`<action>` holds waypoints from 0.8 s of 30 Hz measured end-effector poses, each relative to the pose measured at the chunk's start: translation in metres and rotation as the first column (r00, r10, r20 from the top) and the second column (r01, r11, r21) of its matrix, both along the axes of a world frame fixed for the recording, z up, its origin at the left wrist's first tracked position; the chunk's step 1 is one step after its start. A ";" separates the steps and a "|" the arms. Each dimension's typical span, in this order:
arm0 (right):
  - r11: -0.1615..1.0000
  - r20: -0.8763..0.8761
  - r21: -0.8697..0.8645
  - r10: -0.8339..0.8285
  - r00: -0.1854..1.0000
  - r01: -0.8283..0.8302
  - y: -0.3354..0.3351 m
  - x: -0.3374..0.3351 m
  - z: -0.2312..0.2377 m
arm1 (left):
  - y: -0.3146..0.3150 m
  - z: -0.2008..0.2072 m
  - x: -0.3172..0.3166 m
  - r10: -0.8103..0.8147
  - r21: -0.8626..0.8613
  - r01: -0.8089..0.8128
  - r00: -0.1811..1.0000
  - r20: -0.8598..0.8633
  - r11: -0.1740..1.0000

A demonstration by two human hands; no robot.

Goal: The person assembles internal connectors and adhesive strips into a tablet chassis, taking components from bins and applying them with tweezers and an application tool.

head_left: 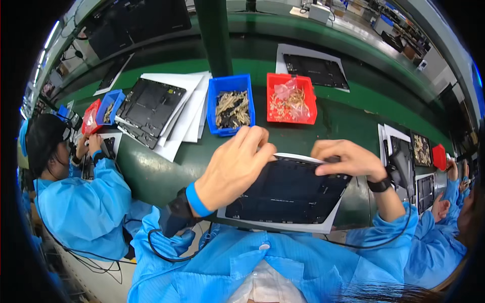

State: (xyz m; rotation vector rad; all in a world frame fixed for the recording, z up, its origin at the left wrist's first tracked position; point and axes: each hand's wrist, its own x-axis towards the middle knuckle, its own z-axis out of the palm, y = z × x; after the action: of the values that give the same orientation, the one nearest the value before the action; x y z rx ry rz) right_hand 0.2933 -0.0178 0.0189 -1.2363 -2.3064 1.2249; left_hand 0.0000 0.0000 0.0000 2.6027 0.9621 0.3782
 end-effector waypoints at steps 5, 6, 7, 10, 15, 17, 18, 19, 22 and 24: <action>0.838 -0.230 0.118 -0.498 0.836 0.532 0.018 0.058 0.075 | 0.010 0.064 -0.025 -0.116 0.642 -0.444 0.760 0.639 0.625; 0.820 -0.249 0.185 -0.494 0.833 0.542 0.041 0.083 0.075 | 0.026 0.058 -0.032 -0.167 0.586 -0.489 0.658 0.734 0.647; 0.802 -0.410 0.147 -0.483 0.773 0.579 0.068 0.080 0.072 | 0.024 0.058 -0.042 -0.144 0.520 -0.583 0.568 0.810 0.624; 0.540 -0.495 -0.025 -0.738 0.458 0.842 0.154 0.070 0.057 | 0.023 0.038 -0.068 -0.003 0.347 -0.636 0.476 0.879 0.690; 0.426 -0.525 -0.396 -0.832 0.180 0.813 0.327 -0.009 -0.027 | 0.004 0.005 -0.077 0.238 0.184 -0.656 0.500 0.833 0.732; 0.372 -0.394 -0.228 -0.880 0.264 0.900 0.383 -0.048 -0.064 | -0.007 -0.001 -0.081 0.320 0.131 -0.668 0.508 0.799 0.733; 0.241 -0.463 -0.096 -0.870 0.171 0.966 0.428 0.072 -0.061 | 0.007 0.007 -0.062 0.172 0.169 -0.546 0.518 0.838 0.820; 0.186 -0.464 -0.239 -0.884 0.057 0.953 0.443 0.025 -0.083 | 0.007 -0.001 -0.069 0.223 0.155 -0.578 0.529 0.819 0.801; 0.210 -0.359 -0.374 -0.931 0.068 0.903 0.437 -0.078 -0.109 | -0.004 -0.012 -0.087 0.343 0.080 -0.654 0.492 0.800 0.752; 0.497 0.023 0.269 -0.859 0.511 0.825 0.440 -0.068 -0.110 | 0.000 -0.007 -0.083 0.334 0.079 -0.658 0.478 0.812 0.749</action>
State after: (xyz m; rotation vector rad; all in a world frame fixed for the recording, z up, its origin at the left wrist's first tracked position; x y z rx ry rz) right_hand 0.2249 0.4220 -0.0908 -2.0455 -1.4117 0.4762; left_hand -0.0829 0.0002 -0.0074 1.9438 1.3822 1.8359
